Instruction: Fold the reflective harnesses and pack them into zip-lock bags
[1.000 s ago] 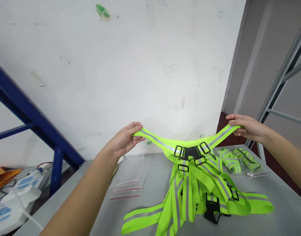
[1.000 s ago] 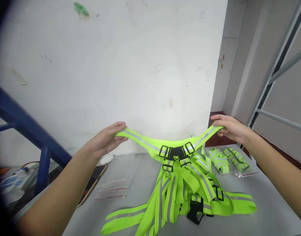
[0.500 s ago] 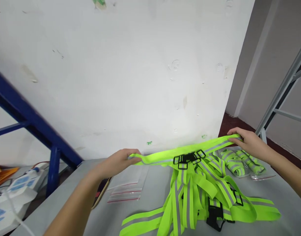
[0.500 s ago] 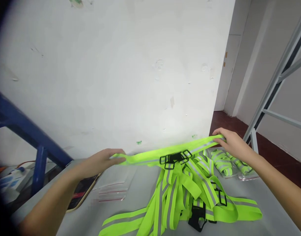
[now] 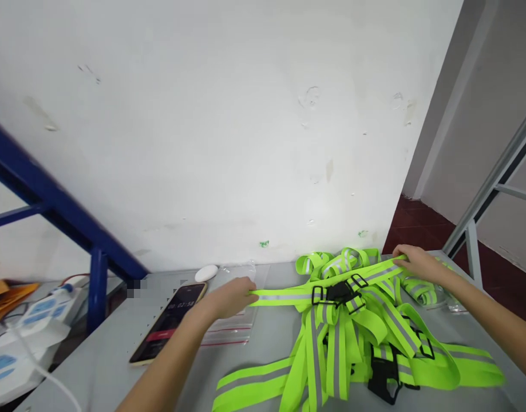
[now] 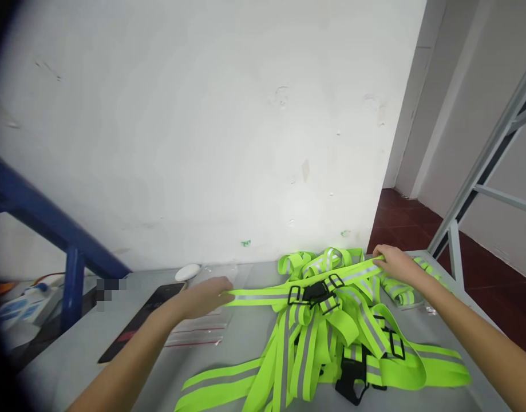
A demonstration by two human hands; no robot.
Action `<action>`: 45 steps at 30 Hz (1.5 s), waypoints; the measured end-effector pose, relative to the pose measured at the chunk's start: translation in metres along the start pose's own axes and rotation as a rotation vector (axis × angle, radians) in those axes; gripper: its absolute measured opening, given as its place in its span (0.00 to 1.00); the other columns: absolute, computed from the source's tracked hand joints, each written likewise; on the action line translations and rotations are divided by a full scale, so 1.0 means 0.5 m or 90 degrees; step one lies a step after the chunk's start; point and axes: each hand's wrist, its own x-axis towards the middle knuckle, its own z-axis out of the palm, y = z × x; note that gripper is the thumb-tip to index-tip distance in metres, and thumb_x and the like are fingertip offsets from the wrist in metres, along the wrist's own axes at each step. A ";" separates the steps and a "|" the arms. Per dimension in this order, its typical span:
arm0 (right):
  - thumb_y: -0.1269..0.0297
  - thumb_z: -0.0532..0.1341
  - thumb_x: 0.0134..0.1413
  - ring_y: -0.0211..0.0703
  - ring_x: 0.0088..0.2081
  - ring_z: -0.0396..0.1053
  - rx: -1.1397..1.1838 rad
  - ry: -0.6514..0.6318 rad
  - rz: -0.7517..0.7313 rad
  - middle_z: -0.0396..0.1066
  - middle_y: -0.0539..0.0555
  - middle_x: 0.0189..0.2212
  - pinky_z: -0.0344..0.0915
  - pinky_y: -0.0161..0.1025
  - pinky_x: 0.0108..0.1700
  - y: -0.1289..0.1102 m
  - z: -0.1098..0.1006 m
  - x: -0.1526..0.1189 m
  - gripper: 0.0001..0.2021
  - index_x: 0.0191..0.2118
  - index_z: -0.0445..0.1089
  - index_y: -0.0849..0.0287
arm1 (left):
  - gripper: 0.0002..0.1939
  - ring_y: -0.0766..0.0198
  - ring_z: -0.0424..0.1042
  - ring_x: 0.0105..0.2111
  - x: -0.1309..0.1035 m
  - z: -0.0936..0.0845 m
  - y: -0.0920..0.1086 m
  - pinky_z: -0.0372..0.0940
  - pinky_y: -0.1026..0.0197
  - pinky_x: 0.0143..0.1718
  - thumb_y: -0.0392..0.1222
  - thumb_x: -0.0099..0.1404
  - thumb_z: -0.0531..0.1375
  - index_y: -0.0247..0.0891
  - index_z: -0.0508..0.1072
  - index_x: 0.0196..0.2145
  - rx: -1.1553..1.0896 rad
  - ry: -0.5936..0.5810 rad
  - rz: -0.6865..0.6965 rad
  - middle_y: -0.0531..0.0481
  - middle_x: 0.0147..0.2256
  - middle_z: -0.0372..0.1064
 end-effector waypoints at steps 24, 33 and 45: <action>0.46 0.65 0.49 0.51 0.42 0.61 0.059 -0.236 -0.197 0.64 0.53 0.39 0.57 0.44 0.44 -0.214 0.107 0.040 0.19 0.33 0.62 0.55 | 0.14 0.52 0.64 0.48 0.066 0.151 0.181 0.59 0.52 0.49 0.54 0.66 0.57 0.41 0.67 0.38 -0.067 -0.009 0.310 0.47 0.45 0.66; 0.51 0.65 0.50 0.47 0.36 0.63 0.055 -0.241 -0.151 0.67 0.52 0.35 0.55 0.37 0.32 -0.207 0.122 0.060 0.16 0.35 0.63 0.55 | 0.11 0.59 0.68 0.36 0.085 0.145 0.194 0.57 0.56 0.44 0.51 0.66 0.56 0.40 0.68 0.35 -0.056 -0.025 0.278 0.51 0.36 0.69; 0.55 0.60 0.57 0.40 0.26 0.61 0.042 -0.232 -0.209 0.65 0.50 0.26 0.49 0.36 0.26 -0.280 0.077 0.025 0.11 0.30 0.63 0.57 | 0.05 0.64 0.67 0.32 0.048 0.065 0.242 0.54 0.54 0.47 0.40 0.66 0.58 0.40 0.65 0.32 0.025 0.068 0.402 0.56 0.32 0.68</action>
